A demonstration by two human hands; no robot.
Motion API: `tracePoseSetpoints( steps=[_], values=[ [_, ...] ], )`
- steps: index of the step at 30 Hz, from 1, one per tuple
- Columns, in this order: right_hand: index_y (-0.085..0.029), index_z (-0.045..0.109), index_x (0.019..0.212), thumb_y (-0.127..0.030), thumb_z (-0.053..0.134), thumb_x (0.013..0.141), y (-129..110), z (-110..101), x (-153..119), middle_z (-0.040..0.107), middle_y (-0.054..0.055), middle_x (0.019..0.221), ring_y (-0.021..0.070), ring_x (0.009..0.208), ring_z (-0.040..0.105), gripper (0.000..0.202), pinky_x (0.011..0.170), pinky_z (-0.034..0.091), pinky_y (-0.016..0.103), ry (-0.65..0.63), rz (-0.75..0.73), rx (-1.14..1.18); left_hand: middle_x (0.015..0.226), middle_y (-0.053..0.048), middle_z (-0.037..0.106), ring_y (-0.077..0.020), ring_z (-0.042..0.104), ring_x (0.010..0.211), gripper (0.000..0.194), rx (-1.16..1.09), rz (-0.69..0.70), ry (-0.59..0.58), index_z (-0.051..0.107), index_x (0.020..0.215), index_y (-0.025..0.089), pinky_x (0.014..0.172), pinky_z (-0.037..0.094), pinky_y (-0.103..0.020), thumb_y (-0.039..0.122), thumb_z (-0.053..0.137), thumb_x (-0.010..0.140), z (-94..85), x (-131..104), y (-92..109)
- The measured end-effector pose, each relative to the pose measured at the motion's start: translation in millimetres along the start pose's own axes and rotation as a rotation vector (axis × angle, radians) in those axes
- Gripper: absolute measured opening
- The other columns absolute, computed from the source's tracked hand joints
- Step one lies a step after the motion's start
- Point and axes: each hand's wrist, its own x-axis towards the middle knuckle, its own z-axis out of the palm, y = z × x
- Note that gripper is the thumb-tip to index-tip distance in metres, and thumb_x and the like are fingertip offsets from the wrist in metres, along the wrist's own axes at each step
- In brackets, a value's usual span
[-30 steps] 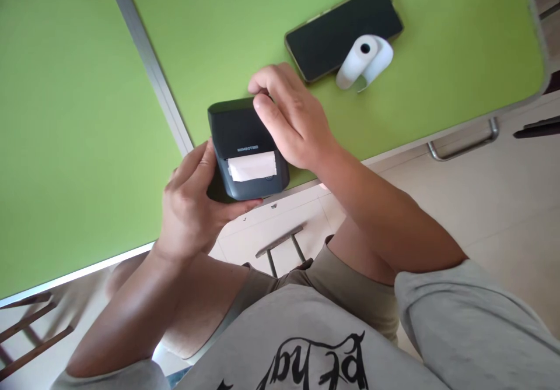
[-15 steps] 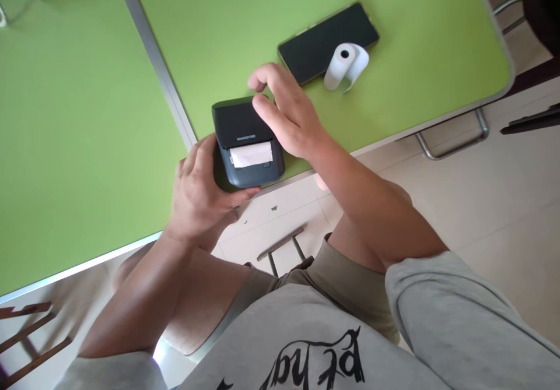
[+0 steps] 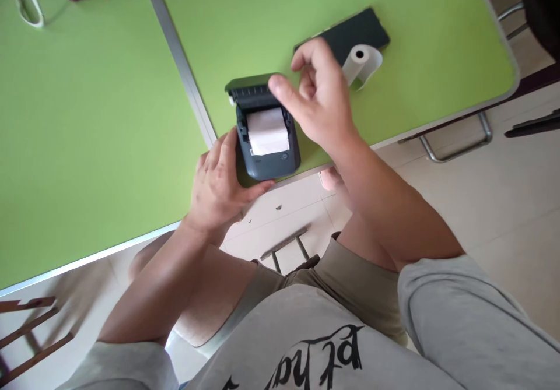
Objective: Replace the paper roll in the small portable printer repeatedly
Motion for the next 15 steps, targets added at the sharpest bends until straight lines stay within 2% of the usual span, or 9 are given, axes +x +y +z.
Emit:
tracePoseSetpoints(
  steps=[2, 4, 7, 9, 11, 15],
  values=[
    [-0.032, 0.046, 0.092, -0.060, 0.067, 0.093, -13, 0, 3, 0.039, -0.007, 0.061, 0.0156, 0.054, 0.041, 0.035, 0.056, 0.033, 0.036, 0.028, 0.027, 0.000, 0.151, -0.026, 0.059, -0.0392, 0.063, 0.134, 0.112, 0.003, 0.015, 0.001, 0.039, 0.159, 0.007, 0.106, 0.052, -0.049, 0.087, 0.059, 0.085, 0.1, -2, 0],
    [-0.031, 0.043, 0.086, -0.054, 0.067, 0.095, -23, 0, 6, 0.041, -0.008, 0.061, 0.0148, 0.051, 0.049, 0.034, 0.053, 0.038, 0.036, 0.069, -0.008, 0.026, 0.151, -0.026, 0.059, -0.0379, 0.063, 0.133, 0.108, 0.008, 0.029, 0.017, 0.039, 0.159, 0.007, 0.107, 0.052, -0.048, 0.085, 0.058, 0.087, 0.5, -3, -1],
    [-0.028, 0.043, 0.076, -0.050, 0.070, 0.095, -29, 0, 9, 0.048, -0.005, 0.063, 0.0162, 0.062, 0.066, 0.040, 0.054, 0.047, 0.034, 0.099, -0.074, 0.032, 0.150, -0.025, 0.060, -0.0365, 0.064, 0.131, 0.106, 0.018, 0.059, 0.039, 0.039, 0.158, 0.005, 0.106, 0.052, -0.046, 0.084, 0.057, 0.089, 1.2, -5, -2],
    [-0.027, 0.048, 0.073, -0.047, 0.068, 0.097, -31, -1, 9, 0.057, -0.002, 0.062, 0.0183, 0.065, 0.070, 0.037, 0.052, 0.044, 0.034, 0.014, -0.029, -0.042, 0.149, -0.025, 0.061, -0.0361, 0.064, 0.131, 0.105, 0.015, 0.066, 0.046, 0.039, 0.159, 0.006, 0.105, 0.052, -0.045, 0.084, 0.057, 0.089, 1.6, -5, -2],
    [-0.026, 0.054, 0.073, -0.043, 0.069, 0.095, -32, -3, 9, 0.067, 0.001, 0.069, 0.0185, 0.062, 0.067, 0.032, 0.054, 0.041, 0.035, -0.109, 0.001, -0.201, 0.149, -0.024, 0.061, -0.0359, 0.064, 0.131, 0.104, 0.003, 0.060, 0.052, 0.038, 0.159, 0.008, 0.105, 0.051, -0.045, 0.084, 0.056, 0.089, 2.0, -6, -2],
    [-0.026, 0.072, 0.080, -0.033, 0.068, 0.087, -38, -3, 13, 0.076, 0.004, 0.078, 0.0235, 0.067, 0.064, 0.011, 0.063, 0.039, 0.040, -0.299, -0.060, -0.628, 0.147, -0.025, 0.062, -0.0356, 0.066, 0.127, 0.104, 0.001, 0.064, 0.060, 0.039, 0.159, 0.008, 0.105, 0.051, -0.045, 0.083, 0.056, 0.090, 2.6, -6, -2]
  ],
)
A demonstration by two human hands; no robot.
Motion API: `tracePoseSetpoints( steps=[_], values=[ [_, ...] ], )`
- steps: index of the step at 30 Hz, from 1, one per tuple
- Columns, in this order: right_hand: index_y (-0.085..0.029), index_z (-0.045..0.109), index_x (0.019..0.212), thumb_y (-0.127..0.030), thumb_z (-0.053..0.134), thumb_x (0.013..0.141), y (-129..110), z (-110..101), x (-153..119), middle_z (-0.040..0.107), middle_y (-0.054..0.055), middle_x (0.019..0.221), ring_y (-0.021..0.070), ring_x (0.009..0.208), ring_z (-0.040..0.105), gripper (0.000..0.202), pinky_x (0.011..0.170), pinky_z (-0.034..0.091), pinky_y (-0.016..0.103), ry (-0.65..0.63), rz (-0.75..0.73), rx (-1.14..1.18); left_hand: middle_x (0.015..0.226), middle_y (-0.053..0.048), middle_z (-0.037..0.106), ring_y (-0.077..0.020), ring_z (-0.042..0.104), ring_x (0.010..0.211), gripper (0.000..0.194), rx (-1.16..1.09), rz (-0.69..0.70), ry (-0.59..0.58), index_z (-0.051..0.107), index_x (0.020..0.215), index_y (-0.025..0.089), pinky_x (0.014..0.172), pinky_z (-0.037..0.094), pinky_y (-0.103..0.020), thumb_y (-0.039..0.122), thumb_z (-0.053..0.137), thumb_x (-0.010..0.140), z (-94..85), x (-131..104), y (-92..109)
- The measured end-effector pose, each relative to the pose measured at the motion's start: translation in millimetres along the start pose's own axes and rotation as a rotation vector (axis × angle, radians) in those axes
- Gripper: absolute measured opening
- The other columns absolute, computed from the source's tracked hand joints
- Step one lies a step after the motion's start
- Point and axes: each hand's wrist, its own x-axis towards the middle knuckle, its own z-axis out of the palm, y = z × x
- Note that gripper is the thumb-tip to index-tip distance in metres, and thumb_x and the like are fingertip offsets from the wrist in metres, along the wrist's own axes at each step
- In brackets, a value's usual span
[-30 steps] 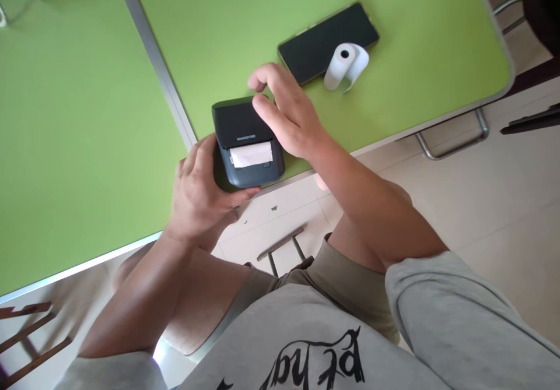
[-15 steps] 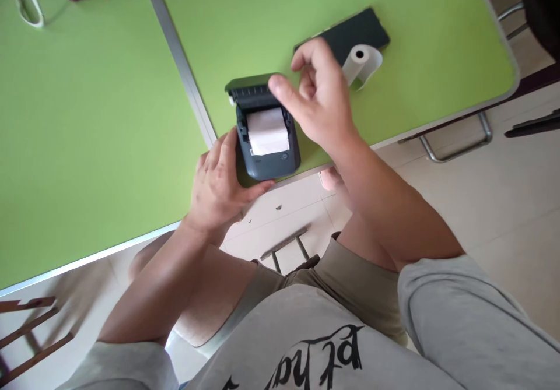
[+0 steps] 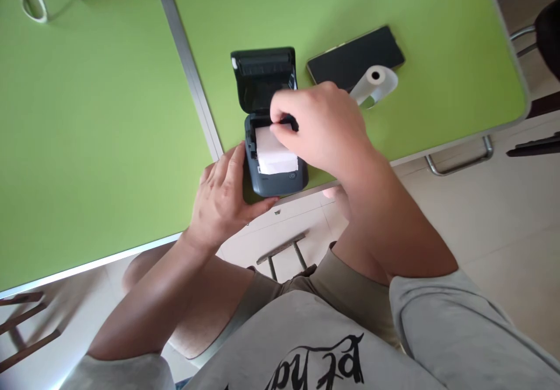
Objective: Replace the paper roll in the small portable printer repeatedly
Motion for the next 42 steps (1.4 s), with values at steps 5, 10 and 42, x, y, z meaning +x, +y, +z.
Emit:
tracePoseSetpoints(
  steps=[5, 10, 42],
  values=[
    [-0.027, 0.078, 0.076, -0.034, 0.063, 0.090, -5, -5, 4, 0.076, 0.005, 0.077, 0.0229, 0.063, 0.059, 0.022, 0.057, 0.035, 0.037, -0.182, -0.028, -0.196, 0.142, -0.027, 0.064, -0.0362, 0.068, 0.123, 0.102, 0.038, 0.031, 0.020, 0.043, 0.155, 0.002, 0.101, 0.052, -0.044, 0.082, 0.052, 0.093, -2.1, 0, 0],
    [-0.028, 0.078, 0.089, -0.028, 0.064, 0.086, 5, 4, 5, 0.069, 0.005, 0.069, 0.0196, 0.058, 0.055, 0.014, 0.058, 0.037, 0.034, -0.165, -0.149, -0.176, 0.146, -0.026, 0.062, -0.0358, 0.066, 0.127, 0.100, 0.004, 0.027, -0.003, 0.039, 0.158, 0.007, 0.105, 0.050, -0.045, 0.082, 0.050, 0.094, -3.8, 0, 0],
    [-0.028, 0.050, 0.087, -0.028, 0.073, 0.082, 67, 58, -13, 0.059, -0.002, 0.077, 0.0196, 0.070, 0.059, 0.023, 0.071, 0.053, 0.040, 0.452, -0.024, 0.311, 0.137, -0.027, 0.066, -0.0341, 0.069, 0.121, 0.100, 0.075, 0.071, 0.036, 0.043, 0.152, -0.001, 0.100, 0.051, -0.044, 0.083, 0.042, 0.097, -6.8, 3, 2]
  ],
)
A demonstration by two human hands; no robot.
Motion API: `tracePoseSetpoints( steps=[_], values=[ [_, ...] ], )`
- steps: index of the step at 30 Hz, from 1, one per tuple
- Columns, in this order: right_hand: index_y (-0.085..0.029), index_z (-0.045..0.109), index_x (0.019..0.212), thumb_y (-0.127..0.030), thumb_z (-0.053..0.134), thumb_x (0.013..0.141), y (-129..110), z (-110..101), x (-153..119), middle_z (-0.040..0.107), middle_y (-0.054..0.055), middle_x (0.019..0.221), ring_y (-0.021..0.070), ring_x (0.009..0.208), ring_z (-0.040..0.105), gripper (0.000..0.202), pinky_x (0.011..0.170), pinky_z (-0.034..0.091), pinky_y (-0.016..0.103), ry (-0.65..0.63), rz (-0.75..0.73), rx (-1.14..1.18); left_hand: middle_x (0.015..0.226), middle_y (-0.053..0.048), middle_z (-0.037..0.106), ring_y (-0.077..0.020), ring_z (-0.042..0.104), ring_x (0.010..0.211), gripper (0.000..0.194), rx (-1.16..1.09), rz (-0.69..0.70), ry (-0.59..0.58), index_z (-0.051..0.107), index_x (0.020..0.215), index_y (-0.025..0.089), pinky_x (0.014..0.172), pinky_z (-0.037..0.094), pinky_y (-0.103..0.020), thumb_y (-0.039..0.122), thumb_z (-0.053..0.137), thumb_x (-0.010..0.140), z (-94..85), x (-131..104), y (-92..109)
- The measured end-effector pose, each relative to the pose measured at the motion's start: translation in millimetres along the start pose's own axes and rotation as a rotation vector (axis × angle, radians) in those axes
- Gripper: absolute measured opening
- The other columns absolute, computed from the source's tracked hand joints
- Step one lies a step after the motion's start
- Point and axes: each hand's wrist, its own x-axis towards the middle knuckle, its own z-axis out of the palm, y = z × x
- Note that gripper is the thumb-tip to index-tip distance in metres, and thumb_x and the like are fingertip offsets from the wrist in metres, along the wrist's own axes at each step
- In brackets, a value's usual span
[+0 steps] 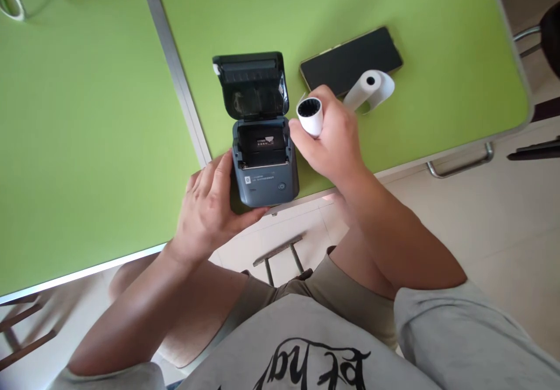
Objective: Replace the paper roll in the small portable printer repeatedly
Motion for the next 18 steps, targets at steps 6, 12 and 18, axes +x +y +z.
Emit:
tracePoseSetpoints(
  steps=[6, 12, 18],
  values=[
    [-0.030, 0.053, 0.111, -0.037, 0.077, 0.086, 15, -5, 2, 0.069, 0.003, 0.105, 0.0254, 0.093, 0.068, 0.035, 0.086, 0.059, 0.046, -0.046, -0.036, -0.073, 0.137, -0.026, 0.066, -0.0336, 0.069, 0.121, 0.099, 0.006, 0.008, 0.002, 0.041, 0.153, 0.001, 0.100, 0.050, -0.044, 0.083, 0.041, 0.097, -0.1, 0, 0],
    [-0.033, 0.052, 0.131, -0.028, 0.070, 0.092, 17, -4, 2, 0.074, 0.006, 0.121, 0.0285, 0.108, 0.072, 0.043, 0.094, 0.060, 0.049, -0.125, -0.044, -0.085, 0.138, -0.027, 0.065, -0.0339, 0.068, 0.122, 0.097, 0.002, 0.013, 0.004, 0.041, 0.153, 0.000, 0.101, 0.050, -0.044, 0.081, 0.042, 0.098, -0.3, 0, 0],
    [-0.032, 0.054, 0.133, -0.019, 0.069, 0.085, 3, -4, -1, 0.070, 0.009, 0.128, 0.0311, 0.119, 0.068, 0.052, 0.098, 0.059, 0.051, -0.036, -0.170, -0.119, 0.138, -0.027, 0.065, -0.0346, 0.068, 0.123, 0.098, -0.010, 0.009, 0.000, 0.040, 0.154, 0.001, 0.102, 0.051, -0.045, 0.080, 0.047, 0.097, 0.0, 0, -1]
  ],
)
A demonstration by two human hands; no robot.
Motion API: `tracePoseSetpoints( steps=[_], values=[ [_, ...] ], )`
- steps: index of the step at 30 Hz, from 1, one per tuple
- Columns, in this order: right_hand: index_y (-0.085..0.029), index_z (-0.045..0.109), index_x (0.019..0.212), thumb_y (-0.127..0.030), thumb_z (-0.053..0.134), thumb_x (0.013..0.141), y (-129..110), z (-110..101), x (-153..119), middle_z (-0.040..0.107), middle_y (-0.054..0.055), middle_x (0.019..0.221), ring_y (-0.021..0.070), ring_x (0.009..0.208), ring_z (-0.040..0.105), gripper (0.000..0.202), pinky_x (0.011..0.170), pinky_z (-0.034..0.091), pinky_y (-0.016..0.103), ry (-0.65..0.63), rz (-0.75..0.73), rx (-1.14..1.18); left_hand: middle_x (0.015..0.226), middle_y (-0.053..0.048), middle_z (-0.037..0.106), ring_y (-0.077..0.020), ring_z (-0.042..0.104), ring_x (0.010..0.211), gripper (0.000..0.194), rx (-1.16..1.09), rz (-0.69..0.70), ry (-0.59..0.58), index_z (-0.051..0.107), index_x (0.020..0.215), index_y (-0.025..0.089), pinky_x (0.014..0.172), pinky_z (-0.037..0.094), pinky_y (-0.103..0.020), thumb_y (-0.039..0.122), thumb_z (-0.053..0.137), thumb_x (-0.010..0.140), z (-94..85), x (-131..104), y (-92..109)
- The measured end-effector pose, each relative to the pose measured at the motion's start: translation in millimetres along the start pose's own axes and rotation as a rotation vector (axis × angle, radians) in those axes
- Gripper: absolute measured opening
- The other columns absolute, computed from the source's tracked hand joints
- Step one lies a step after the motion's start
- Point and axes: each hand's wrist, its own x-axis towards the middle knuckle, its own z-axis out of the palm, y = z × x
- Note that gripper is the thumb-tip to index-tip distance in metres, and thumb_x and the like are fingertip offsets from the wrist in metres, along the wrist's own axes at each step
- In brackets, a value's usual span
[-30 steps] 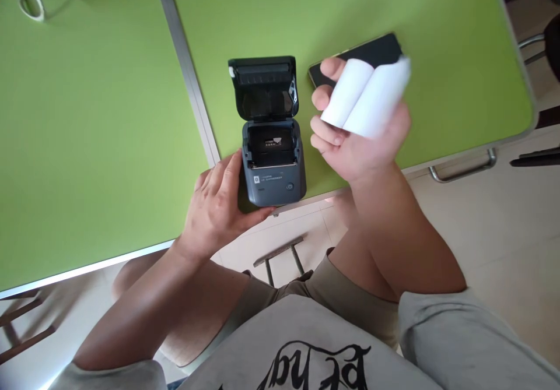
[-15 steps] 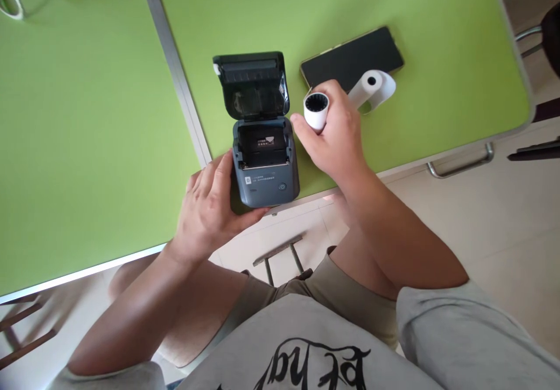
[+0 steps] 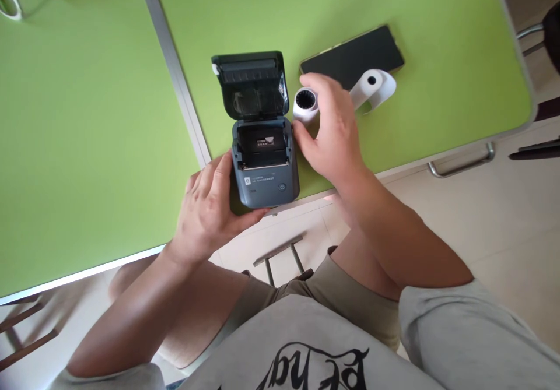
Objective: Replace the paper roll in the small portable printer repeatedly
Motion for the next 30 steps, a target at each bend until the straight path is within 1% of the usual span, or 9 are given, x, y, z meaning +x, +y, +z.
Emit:
tracePoseSetpoints(
  steps=[5, 8, 10, 13, 17, 20, 23, 26, 30],
  values=[
    [-0.026, 0.062, 0.120, -0.019, 0.065, 0.079, 5, -29, 5, 0.062, 0.008, 0.111, 0.0269, 0.103, 0.064, 0.042, 0.078, 0.053, 0.042, 0.243, -0.155, -0.008, 0.141, -0.028, 0.064, -0.0358, 0.068, 0.120, 0.102, 0.008, -0.027, -0.033, 0.041, 0.154, 0.000, 0.098, 0.051, -0.044, 0.079, 0.058, 0.092, -1.3, 0, 1],
    [-0.025, 0.063, 0.124, -0.006, 0.065, 0.071, 36, -44, 4, 0.059, 0.007, 0.116, 0.0263, 0.112, 0.060, 0.056, 0.092, 0.050, 0.045, 0.324, -0.178, -0.098, 0.141, -0.028, 0.063, -0.0374, 0.068, 0.118, 0.103, 0.021, -0.043, -0.049, 0.041, 0.155, 0.000, 0.094, 0.052, -0.045, 0.078, 0.060, 0.091, -1.3, 0, 1],
    [-0.025, 0.061, 0.128, 0.003, 0.065, 0.064, 60, -46, 1, 0.058, 0.008, 0.123, 0.0259, 0.116, 0.061, 0.070, 0.097, 0.050, 0.044, 0.298, -0.107, -0.107, 0.140, -0.028, 0.064, -0.0382, 0.068, 0.117, 0.104, 0.026, -0.048, -0.051, 0.042, 0.154, 0.000, 0.093, 0.052, -0.046, 0.078, 0.061, 0.090, -0.8, 1, 2],
    [-0.022, 0.054, 0.134, 0.004, 0.068, 0.064, 79, -40, -1, 0.059, 0.011, 0.132, 0.0246, 0.121, 0.061, 0.075, 0.105, 0.050, 0.043, 0.228, 0.119, -0.018, 0.139, -0.029, 0.064, -0.0395, 0.067, 0.117, 0.105, 0.040, -0.062, -0.053, 0.043, 0.153, -0.001, 0.093, 0.052, -0.048, 0.078, 0.063, 0.087, 0.2, 2, 2],
    [-0.022, 0.056, 0.122, -0.007, 0.075, 0.072, 71, -36, 3, 0.066, 0.008, 0.122, 0.0217, 0.110, 0.066, 0.056, 0.101, 0.052, 0.041, 0.110, 0.361, -0.074, 0.137, -0.028, 0.065, -0.0402, 0.067, 0.116, 0.105, 0.055, -0.078, -0.050, 0.044, 0.152, 0.000, 0.093, 0.051, -0.049, 0.078, 0.066, 0.085, 1.2, 2, 3],
    [-0.021, 0.057, 0.115, -0.007, 0.075, 0.069, 63, -37, 6, 0.067, 0.004, 0.111, 0.0185, 0.096, 0.065, 0.051, 0.093, 0.053, 0.040, 0.085, 0.402, -0.105, 0.138, -0.027, 0.064, -0.0395, 0.067, 0.117, 0.105, 0.052, -0.087, -0.050, 0.043, 0.153, 0.002, 0.094, 0.051, -0.048, 0.078, 0.065, 0.084, 1.9, 2, 3],
    [-0.022, 0.053, 0.118, -0.010, 0.077, 0.068, 64, -37, 6, 0.063, 0.001, 0.111, 0.0164, 0.095, 0.064, 0.057, 0.089, 0.054, 0.039, 0.141, 0.342, -0.047, 0.138, -0.026, 0.065, -0.0393, 0.066, 0.117, 0.105, 0.057, -0.091, -0.051, 0.041, 0.154, 0.003, 0.095, 0.051, -0.048, 0.079, 0.063, 0.085, 2.3, 2, 3],
    [-0.026, 0.050, 0.123, -0.020, 0.079, 0.074, 54, -35, 6, 0.062, 0.002, 0.111, 0.0165, 0.095, 0.065, 0.057, 0.077, 0.054, 0.033, 0.298, 0.167, 0.072, 0.138, -0.026, 0.064, -0.0396, 0.066, 0.119, 0.104, 0.051, -0.089, -0.047, 0.041, 0.154, 0.004, 0.096, 0.051, -0.048, 0.079, 0.062, 0.085, 2.3, 2, 3],
    [-0.027, 0.062, 0.110, -0.023, 0.071, 0.081, 4, -34, 10, 0.066, 0.002, 0.099, 0.0153, 0.080, 0.065, 0.030, 0.065, 0.049, 0.031, 0.398, -0.187, 0.247, 0.141, -0.026, 0.063, -0.0400, 0.065, 0.122, 0.104, 0.019, -0.094, -0.055, 0.038, 0.157, 0.007, 0.097, 0.050, -0.048, 0.079, 0.061, 0.086, 2.4, 1, 2]
  ],
)
